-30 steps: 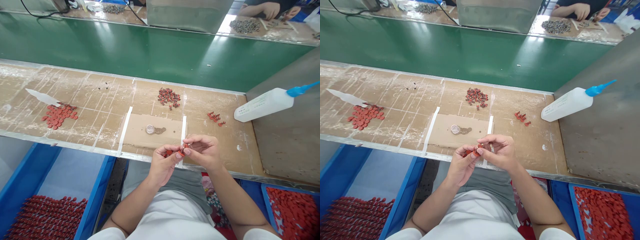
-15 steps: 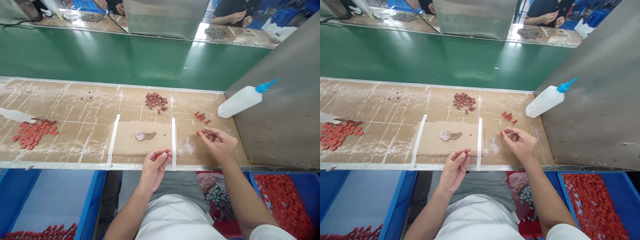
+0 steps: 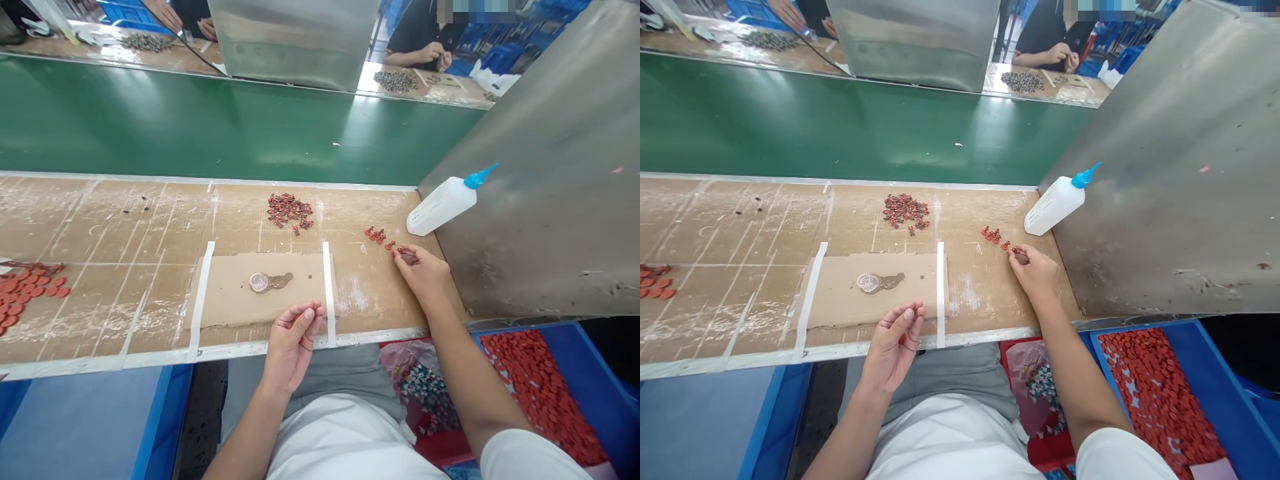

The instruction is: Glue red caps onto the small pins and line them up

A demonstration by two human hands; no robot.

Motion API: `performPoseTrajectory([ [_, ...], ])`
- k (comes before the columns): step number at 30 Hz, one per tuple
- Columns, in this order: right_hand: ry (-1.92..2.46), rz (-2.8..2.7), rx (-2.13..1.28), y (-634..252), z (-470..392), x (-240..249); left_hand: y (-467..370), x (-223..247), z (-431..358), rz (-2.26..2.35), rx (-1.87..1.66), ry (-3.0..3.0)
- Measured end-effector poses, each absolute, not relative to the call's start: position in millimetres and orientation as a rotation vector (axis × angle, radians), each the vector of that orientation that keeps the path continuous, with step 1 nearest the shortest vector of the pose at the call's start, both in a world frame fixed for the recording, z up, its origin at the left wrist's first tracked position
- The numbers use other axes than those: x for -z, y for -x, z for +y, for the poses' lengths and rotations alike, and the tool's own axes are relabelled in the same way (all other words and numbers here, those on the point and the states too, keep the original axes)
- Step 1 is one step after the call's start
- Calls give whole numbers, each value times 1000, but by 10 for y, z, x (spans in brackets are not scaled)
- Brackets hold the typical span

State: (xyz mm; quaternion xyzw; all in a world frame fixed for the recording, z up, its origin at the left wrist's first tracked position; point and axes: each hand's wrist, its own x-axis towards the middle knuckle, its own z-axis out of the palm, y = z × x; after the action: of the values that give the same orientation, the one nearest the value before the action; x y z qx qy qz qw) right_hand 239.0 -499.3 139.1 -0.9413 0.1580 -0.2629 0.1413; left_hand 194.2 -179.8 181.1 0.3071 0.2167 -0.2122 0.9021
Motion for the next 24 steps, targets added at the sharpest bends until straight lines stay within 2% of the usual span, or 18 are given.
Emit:
performPoseTrajectory([
  [7,2727,544,855,-2386,-4966,-1474,-1985,-1862,-1841,474,459,-555],
  [12,2481,296,1064,-2143,-4625,-1649,-2064,-1920,-1905,392,543,-401],
  [19,2374,-492,718,-1783,-3757,-1904,-2080,-1956,-2014,321,616,-323],
  [24,2348,-572,471,-1903,-3548,-1973,-2031,-1952,-2046,334,635,-378],
])
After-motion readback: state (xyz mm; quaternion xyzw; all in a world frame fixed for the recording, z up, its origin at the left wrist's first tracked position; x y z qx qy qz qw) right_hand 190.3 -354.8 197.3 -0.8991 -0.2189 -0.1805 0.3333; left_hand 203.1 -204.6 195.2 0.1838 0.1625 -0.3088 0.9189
